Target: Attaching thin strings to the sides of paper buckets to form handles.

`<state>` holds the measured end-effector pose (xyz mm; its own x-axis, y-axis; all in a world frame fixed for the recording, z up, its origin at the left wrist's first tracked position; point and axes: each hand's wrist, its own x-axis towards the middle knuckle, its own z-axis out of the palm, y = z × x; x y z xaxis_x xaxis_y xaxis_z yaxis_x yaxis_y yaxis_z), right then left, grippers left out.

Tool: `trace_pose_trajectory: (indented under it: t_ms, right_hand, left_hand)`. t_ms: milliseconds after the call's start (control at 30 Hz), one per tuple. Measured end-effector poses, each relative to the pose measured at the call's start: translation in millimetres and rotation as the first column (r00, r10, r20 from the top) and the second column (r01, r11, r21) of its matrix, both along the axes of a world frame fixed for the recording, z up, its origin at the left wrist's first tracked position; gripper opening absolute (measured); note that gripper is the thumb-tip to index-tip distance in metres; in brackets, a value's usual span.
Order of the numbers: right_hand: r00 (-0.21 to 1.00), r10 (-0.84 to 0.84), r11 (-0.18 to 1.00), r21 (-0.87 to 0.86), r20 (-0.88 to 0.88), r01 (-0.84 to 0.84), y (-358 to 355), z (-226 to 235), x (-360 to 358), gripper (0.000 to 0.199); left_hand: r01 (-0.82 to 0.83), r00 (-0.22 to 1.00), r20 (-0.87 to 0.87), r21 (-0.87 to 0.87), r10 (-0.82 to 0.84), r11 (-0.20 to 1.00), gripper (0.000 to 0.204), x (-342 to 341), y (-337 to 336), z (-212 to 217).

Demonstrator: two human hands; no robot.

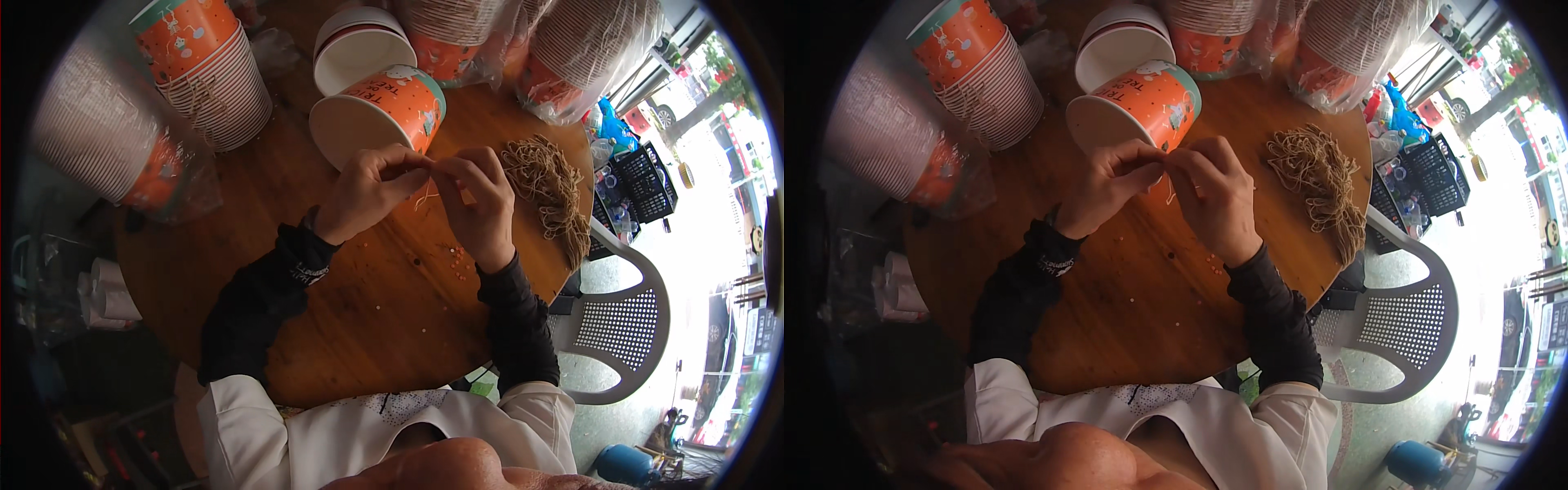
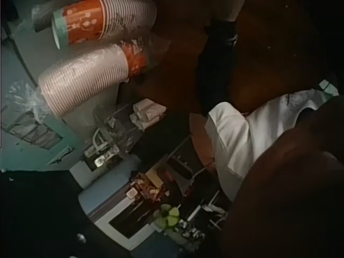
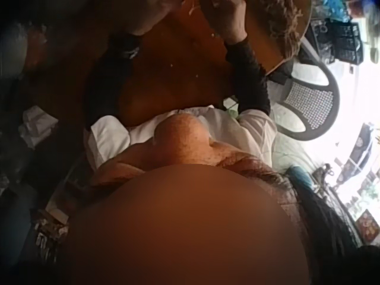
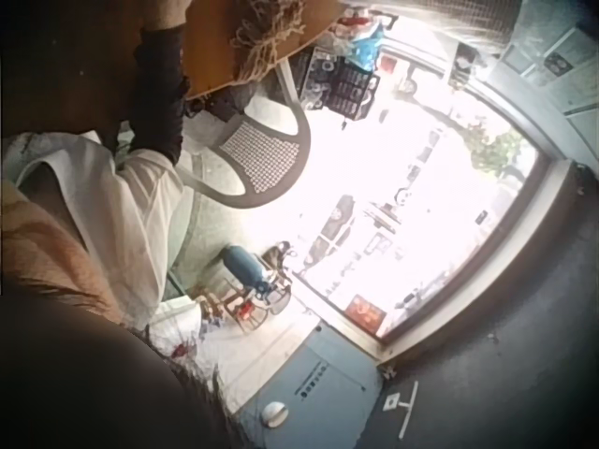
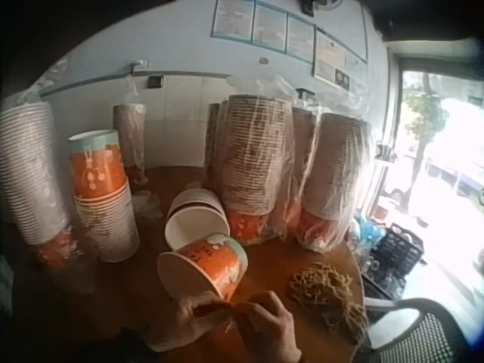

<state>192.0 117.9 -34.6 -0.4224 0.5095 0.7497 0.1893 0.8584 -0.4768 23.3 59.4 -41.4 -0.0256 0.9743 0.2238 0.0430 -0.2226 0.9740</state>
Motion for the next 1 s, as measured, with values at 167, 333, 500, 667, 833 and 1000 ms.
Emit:
trace_pose_trajectory:
  t_ms: [167, 333, 500, 667, 833, 1000]
  right_hand:
    - [0.993, 0.070, 0.963, -0.254, -0.091, -0.091, 5, -7, -1, 0.010]
    - [0.994, 0.046, 0.969, -0.239, -0.097, -0.068, 2, -7, -1, 0.010]
    - [0.987, 0.043, 0.992, -0.115, -0.155, -0.061, 2, -6, 0, 0.011]
    - [0.981, 0.105, 0.967, -0.215, -0.162, -0.139, 6, -11, 0, 0.009]
    - [0.942, 0.195, 0.769, -0.554, -0.273, -0.320, 7, -13, -4, 0.010]
    - [0.964, 0.131, 0.750, -0.612, -0.232, -0.250, 4, -22, -4, 0.013]
  left_hand:
    - [-0.103, 0.911, -0.354, 0.307, 0.214, 0.946, 0.012, 5, -1, 1]
    - [-0.121, 0.794, -0.460, 0.521, 0.397, 0.845, 0.012, 9, -2, 3]
    - [-0.041, 0.999, -0.031, 0.048, 0.042, 0.998, 0.013, -2, -2, 5]
    - [-0.054, 0.876, -0.417, 0.416, 0.243, 0.908, 0.013, 3, -4, 7]
    - [-0.025, 0.994, -0.098, 0.155, 0.041, 0.988, 0.015, -4, -1, 1]
    - [-0.011, 1.000, -0.022, 0.106, 0.014, 0.994, 0.015, -3, -2, 2]
